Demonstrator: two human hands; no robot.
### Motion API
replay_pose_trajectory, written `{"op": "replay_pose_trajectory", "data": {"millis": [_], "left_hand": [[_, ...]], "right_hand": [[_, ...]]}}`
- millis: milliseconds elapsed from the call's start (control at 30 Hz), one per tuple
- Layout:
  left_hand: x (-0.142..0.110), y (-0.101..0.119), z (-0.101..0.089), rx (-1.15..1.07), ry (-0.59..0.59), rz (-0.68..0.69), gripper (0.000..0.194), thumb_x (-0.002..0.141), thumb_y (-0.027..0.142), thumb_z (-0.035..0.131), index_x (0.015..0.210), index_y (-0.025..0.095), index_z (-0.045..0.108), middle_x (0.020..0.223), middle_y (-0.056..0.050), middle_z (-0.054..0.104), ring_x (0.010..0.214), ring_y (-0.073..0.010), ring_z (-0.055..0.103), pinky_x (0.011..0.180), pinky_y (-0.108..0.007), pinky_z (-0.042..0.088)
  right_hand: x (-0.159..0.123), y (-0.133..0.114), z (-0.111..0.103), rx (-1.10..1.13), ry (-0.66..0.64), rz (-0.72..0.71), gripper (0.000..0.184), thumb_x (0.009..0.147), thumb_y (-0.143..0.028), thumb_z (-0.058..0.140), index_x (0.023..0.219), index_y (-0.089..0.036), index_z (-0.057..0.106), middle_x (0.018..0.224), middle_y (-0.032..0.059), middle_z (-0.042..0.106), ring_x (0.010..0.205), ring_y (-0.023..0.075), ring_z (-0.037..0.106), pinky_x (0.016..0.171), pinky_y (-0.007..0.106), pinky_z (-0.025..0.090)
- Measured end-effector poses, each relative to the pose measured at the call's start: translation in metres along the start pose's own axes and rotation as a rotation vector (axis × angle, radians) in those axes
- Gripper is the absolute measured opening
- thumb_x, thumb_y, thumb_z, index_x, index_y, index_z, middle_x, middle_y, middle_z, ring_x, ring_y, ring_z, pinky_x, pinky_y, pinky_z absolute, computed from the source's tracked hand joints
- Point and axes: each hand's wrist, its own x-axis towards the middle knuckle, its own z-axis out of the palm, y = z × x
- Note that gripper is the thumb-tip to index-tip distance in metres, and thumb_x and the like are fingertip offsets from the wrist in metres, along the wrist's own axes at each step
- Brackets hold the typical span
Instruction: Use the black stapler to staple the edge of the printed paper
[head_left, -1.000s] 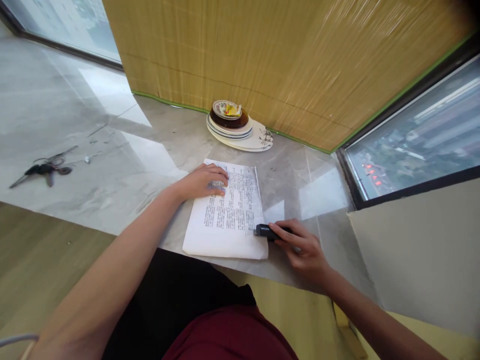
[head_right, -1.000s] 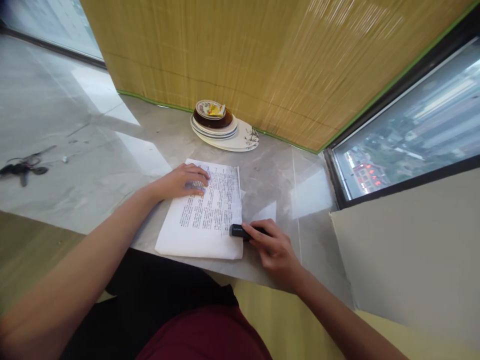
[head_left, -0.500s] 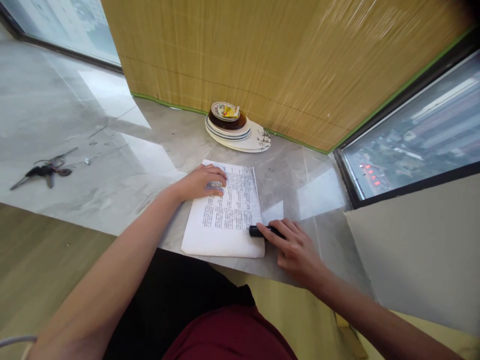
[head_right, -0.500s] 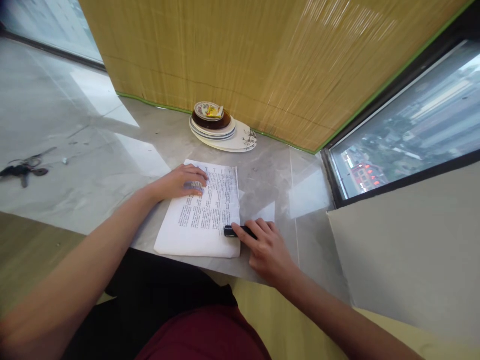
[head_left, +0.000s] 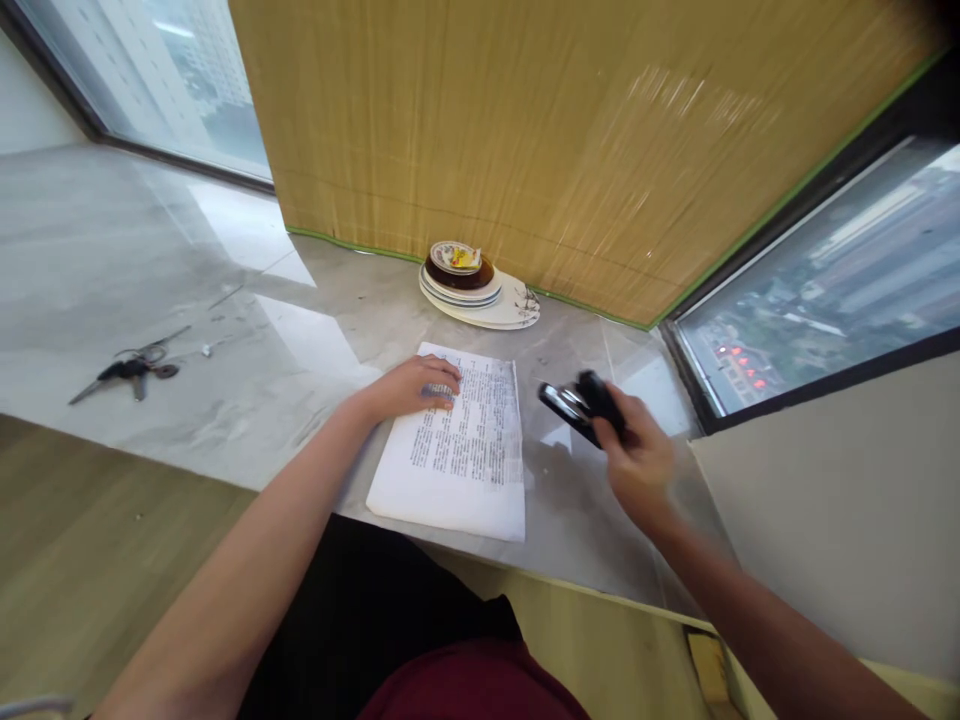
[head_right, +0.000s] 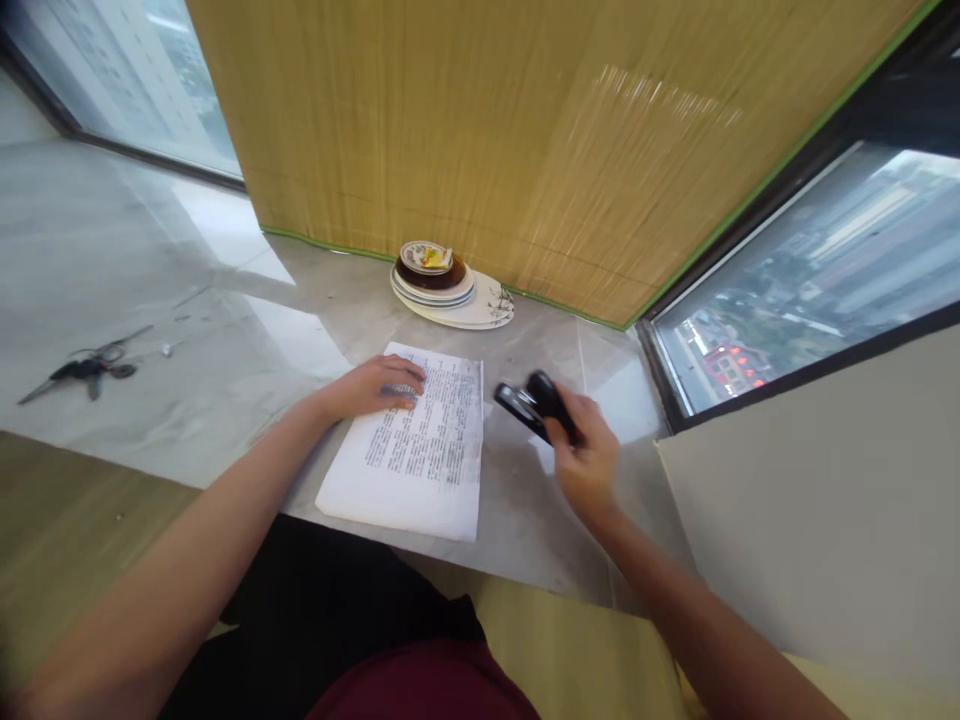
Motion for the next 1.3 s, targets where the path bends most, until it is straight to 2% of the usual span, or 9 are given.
{"op": "replay_pose_trajectory", "data": {"millis": [167,300,467,600,833,933,1100,1167,1300], "left_hand": [[-0.001,-0.002,0.001,-0.037,0.080,-0.074,0.040,0.084,0.040,0.081,0.117,0.022,0.067,0.129,-0.011,0.067,0.122,-0.0272,0.063,0.108,-0.047,0.048],[-0.003,-0.008,0.005,-0.096,0.214,-0.191,0.072,0.072,0.042,0.090,0.132,0.022,0.054,0.125,-0.011,0.066,0.112,-0.0271,0.066,0.100,-0.046,0.053],[-0.002,-0.009,0.005,-0.103,0.243,-0.253,0.065,0.072,0.035,0.089,0.125,0.021,0.054,0.121,-0.010,0.068,0.108,-0.0262,0.067,0.098,-0.045,0.055],[0.000,-0.008,0.003,-0.101,0.248,-0.276,0.053,0.074,0.034,0.085,0.118,0.021,0.057,0.114,-0.007,0.070,0.106,-0.0255,0.068,0.098,-0.044,0.055],[-0.001,-0.014,0.004,-0.246,0.309,-0.338,0.066,0.063,0.031,0.093,0.118,0.020,0.059,0.117,-0.010,0.071,0.109,-0.0274,0.068,0.101,-0.045,0.052],[0.000,-0.017,0.001,-0.522,0.459,-0.372,0.067,0.062,0.039,0.096,0.117,0.018,0.063,0.123,-0.014,0.071,0.116,-0.0291,0.066,0.108,-0.046,0.048],[-0.001,-0.015,-0.014,-1.115,0.778,-0.550,0.044,0.102,0.052,0.055,0.110,0.011,0.067,0.124,-0.020,0.071,0.120,-0.0264,0.067,0.112,-0.041,0.046],[-0.002,-0.013,-0.020,-1.271,0.786,-0.619,0.046,0.107,0.049,0.045,0.109,0.009,0.068,0.119,-0.021,0.072,0.116,-0.0253,0.069,0.109,-0.038,0.050],[-0.006,-0.012,-0.027,-1.519,0.613,-0.617,0.060,0.109,0.051,0.032,0.111,0.004,0.069,0.103,-0.022,0.074,0.105,-0.0269,0.073,0.099,-0.038,0.056]], "right_hand": [[0.048,-0.022,0.094,0.190,-0.211,-0.029,0.041,0.093,-0.027,0.065,0.133,-0.029,0.070,0.124,0.0058,0.074,0.113,0.0266,0.068,0.105,0.046,0.052],[0.064,-0.016,0.136,0.226,-0.350,-0.084,0.040,0.089,-0.024,0.067,0.128,-0.031,0.073,0.117,0.0047,0.077,0.109,0.0255,0.068,0.103,0.046,0.052],[0.072,-0.003,0.132,0.462,-0.475,0.057,0.044,0.096,-0.038,0.060,0.139,-0.030,0.067,0.129,0.0044,0.074,0.120,0.0242,0.067,0.111,0.047,0.048],[0.072,0.005,0.124,0.574,-0.509,0.253,0.040,0.093,-0.040,0.061,0.128,-0.027,0.074,0.131,0.0045,0.074,0.126,0.0254,0.065,0.115,0.048,0.045],[0.071,0.005,0.130,0.606,-0.482,0.293,0.044,0.091,-0.042,0.064,0.132,-0.026,0.072,0.129,0.0055,0.075,0.124,0.0273,0.066,0.114,0.049,0.046],[0.077,-0.001,0.132,0.495,-0.505,0.158,0.050,0.093,-0.048,0.065,0.139,-0.028,0.066,0.133,0.0065,0.073,0.123,0.0273,0.067,0.107,0.044,0.051],[0.082,-0.015,0.143,0.160,-0.527,-0.104,0.036,0.082,-0.034,0.080,0.116,-0.023,0.077,0.104,0.0059,0.080,0.091,0.0259,0.075,0.085,0.037,0.059],[0.083,-0.023,0.146,0.116,-0.418,-0.260,0.027,0.087,-0.028,0.075,0.114,-0.022,0.077,0.103,0.0064,0.080,0.092,0.0250,0.075,0.085,0.037,0.059],[0.087,-0.042,0.149,-0.125,-0.286,-0.780,0.032,0.099,-0.012,0.058,0.126,-0.021,0.070,0.126,0.0098,0.074,0.124,0.0265,0.065,0.106,0.045,0.053]]}}
